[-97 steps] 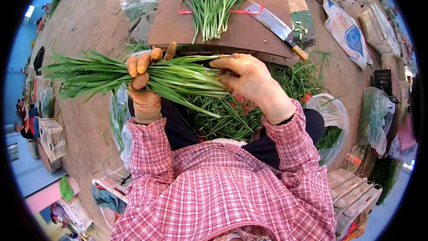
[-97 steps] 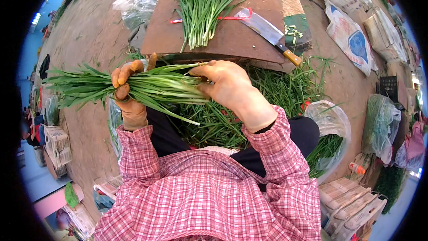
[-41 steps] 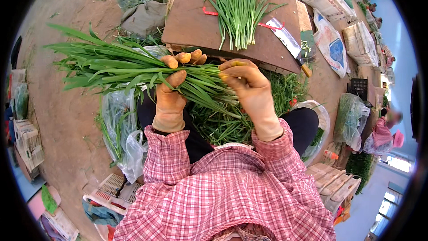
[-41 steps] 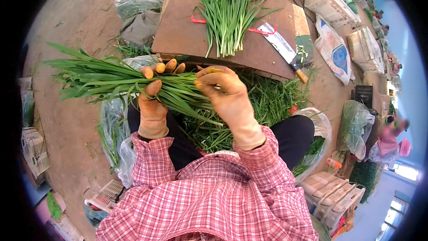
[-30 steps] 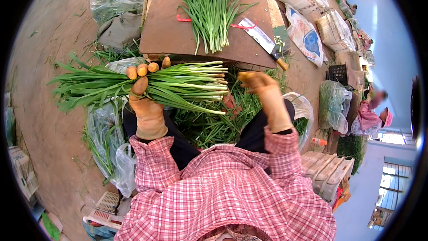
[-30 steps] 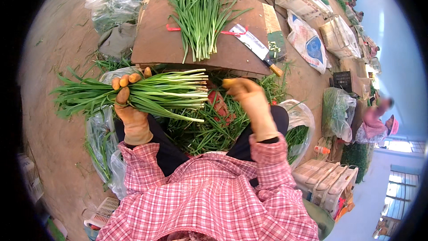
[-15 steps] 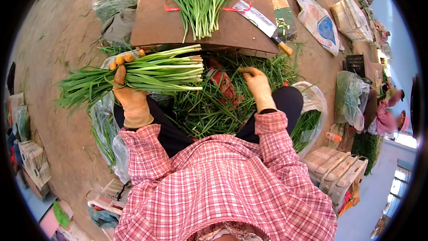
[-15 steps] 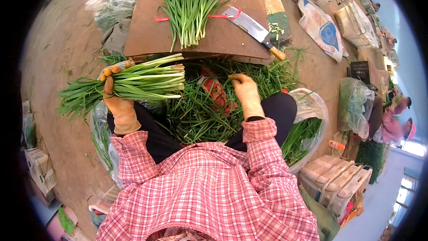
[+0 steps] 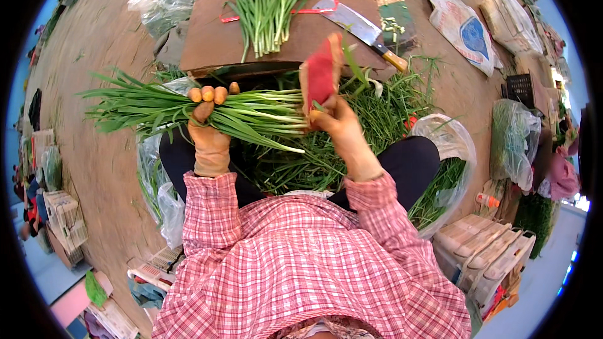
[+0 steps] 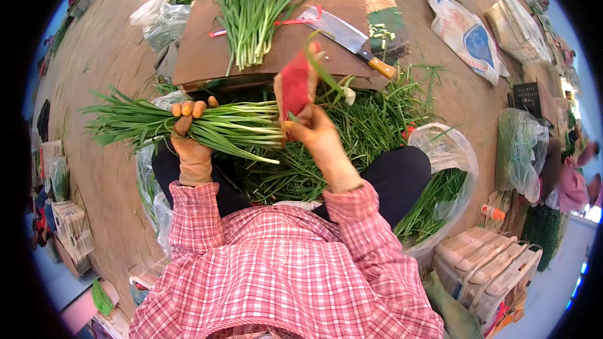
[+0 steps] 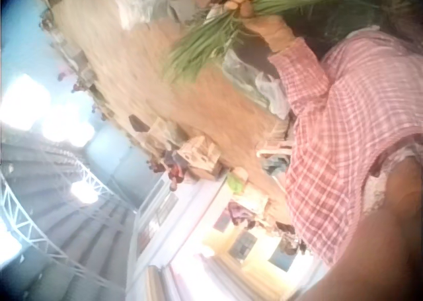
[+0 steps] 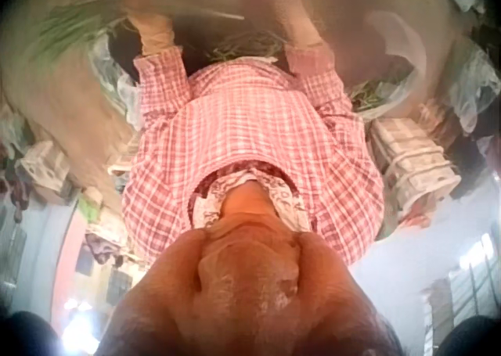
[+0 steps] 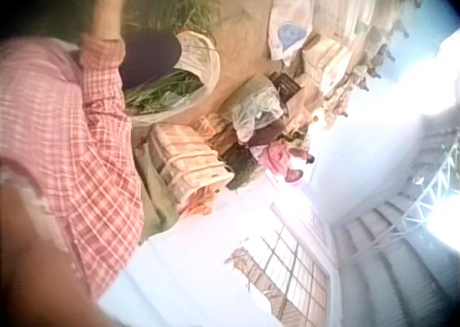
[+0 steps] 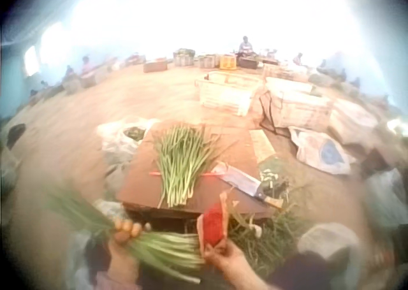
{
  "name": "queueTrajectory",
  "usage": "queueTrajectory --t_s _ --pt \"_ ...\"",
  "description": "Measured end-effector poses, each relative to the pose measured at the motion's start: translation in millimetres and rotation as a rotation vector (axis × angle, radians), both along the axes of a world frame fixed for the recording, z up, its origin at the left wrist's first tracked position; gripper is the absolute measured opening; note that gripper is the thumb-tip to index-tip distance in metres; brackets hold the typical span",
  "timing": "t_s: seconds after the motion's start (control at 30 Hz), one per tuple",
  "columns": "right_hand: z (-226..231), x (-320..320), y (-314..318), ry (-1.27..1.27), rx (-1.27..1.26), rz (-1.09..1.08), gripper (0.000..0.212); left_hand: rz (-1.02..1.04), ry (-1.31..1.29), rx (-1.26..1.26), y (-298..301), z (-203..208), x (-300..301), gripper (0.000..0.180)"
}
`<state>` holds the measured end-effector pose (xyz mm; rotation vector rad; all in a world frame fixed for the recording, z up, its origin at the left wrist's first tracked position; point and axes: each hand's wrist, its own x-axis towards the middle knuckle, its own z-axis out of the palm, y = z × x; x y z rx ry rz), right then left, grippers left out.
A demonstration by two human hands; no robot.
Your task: The person pulls green onions from a plastic bag, removes outer layers and loose debris by hand, and gathers the stalks into a bundle.
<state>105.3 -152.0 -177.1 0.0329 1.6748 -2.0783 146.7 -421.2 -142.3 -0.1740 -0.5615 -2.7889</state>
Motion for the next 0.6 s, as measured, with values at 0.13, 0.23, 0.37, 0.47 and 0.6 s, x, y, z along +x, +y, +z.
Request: queueTrajectory --t_s 0.13,0.23,0.37,0.47,0.6 --pt "46 6 -20 -0.006 0.174 0.095 0.035 -0.055 0.032 0.023 14 13 0 0.027" --pt "29 7 -3 0.183 0.229 0.067 0.033 -0.115 0.003 -0.06 20 15 10 0.026" --pt "48 16 38 -0.149 0.41 -0.051 0.02 -0.107 0.081 -0.066 13 16 16 0.024" --pt "55 27 64 0.218 0.433 -0.086 0.018 0.022 0.05 -0.042 -12 37 23 0.027" --pt "70 22 9 0.866 0.274 0.101 0.02 0.017 0.072 -0.057 2 41 19 0.027"
